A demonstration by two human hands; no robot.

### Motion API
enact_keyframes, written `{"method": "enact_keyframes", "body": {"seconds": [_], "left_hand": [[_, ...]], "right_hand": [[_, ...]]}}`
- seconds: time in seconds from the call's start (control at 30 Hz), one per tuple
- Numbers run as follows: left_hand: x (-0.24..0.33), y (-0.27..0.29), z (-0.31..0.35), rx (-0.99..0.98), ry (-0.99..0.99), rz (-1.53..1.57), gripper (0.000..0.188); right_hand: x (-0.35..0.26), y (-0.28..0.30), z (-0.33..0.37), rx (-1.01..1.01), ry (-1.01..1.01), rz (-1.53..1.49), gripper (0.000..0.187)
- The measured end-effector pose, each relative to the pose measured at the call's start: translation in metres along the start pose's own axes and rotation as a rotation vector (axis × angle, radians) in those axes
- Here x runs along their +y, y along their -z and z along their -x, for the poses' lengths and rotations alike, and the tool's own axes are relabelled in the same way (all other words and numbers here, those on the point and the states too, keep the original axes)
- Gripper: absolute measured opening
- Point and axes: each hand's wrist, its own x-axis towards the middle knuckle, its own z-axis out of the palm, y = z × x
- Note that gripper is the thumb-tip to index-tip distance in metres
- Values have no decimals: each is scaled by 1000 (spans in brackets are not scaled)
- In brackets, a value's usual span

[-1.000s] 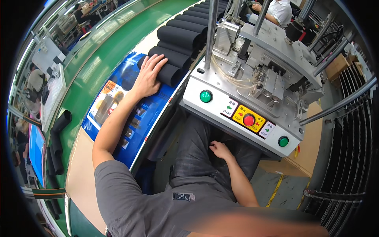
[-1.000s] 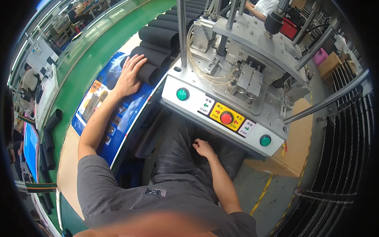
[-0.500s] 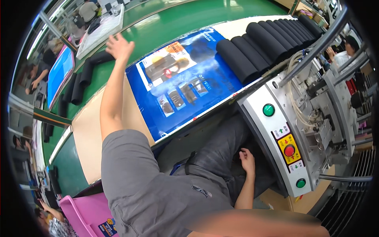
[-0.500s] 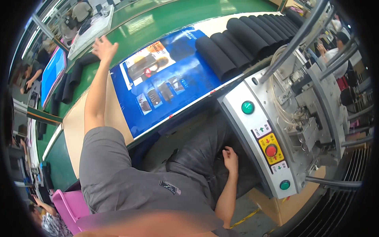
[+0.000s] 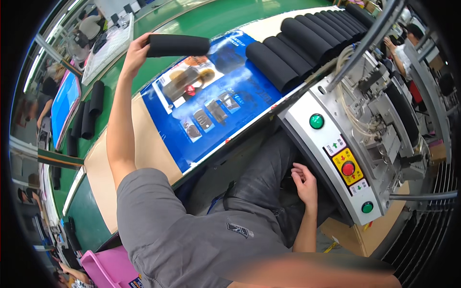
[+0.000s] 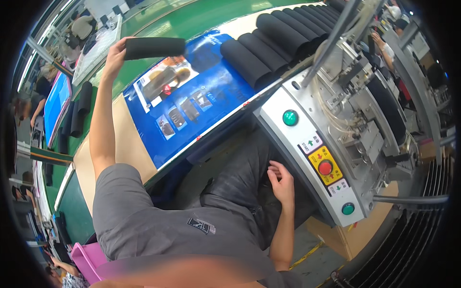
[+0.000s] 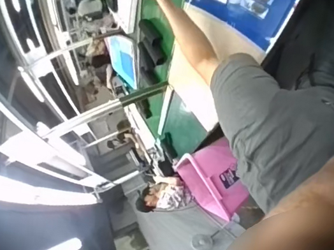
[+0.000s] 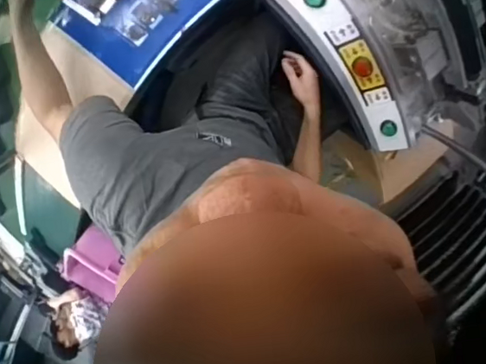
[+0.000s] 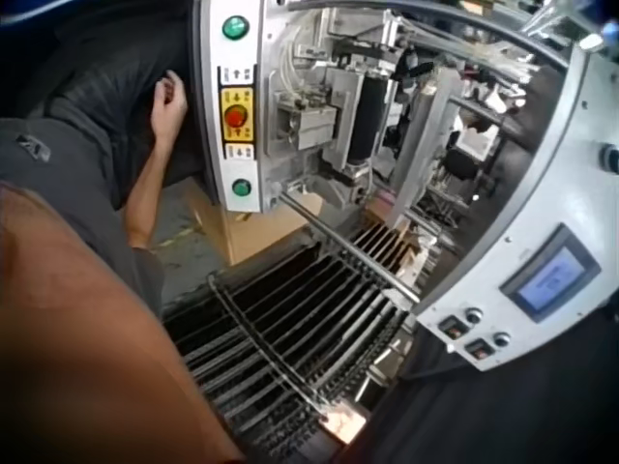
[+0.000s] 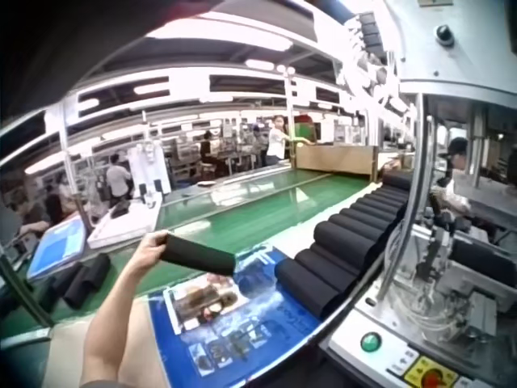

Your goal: Operating a pneumatic press machine to process or assemble cylindrical components.

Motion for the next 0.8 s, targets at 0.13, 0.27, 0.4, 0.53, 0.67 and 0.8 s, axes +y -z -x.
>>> {"method": "enact_keyframes", "body": {"seconds": [0.13, 0.27, 0.4, 0.53, 0.67, 0.8], "left_hand": [[136, -98, 18, -802, -401, 144, 35], [234, -190, 78, -940, -680, 210, 34], [277, -267, 161, -1058, -1063, 349, 31], [289, -303, 239, -1364, -1301, 255, 46], [321, -362, 226, -1261, -1445, 248, 55], [347, -473, 178, -942, -1352, 88, 48]], "right_hand": [[-121, 10, 17, 81, 495, 26, 42], [-166, 22, 44, 55, 582, 98, 55], [-166, 6, 52, -80, 401, -420, 81], [-151, 6, 66, 257, 596, -1375, 94], [-92, 51, 81, 381, 856, -978, 89], [-80, 69, 106, 507, 665, -847, 80]]}}
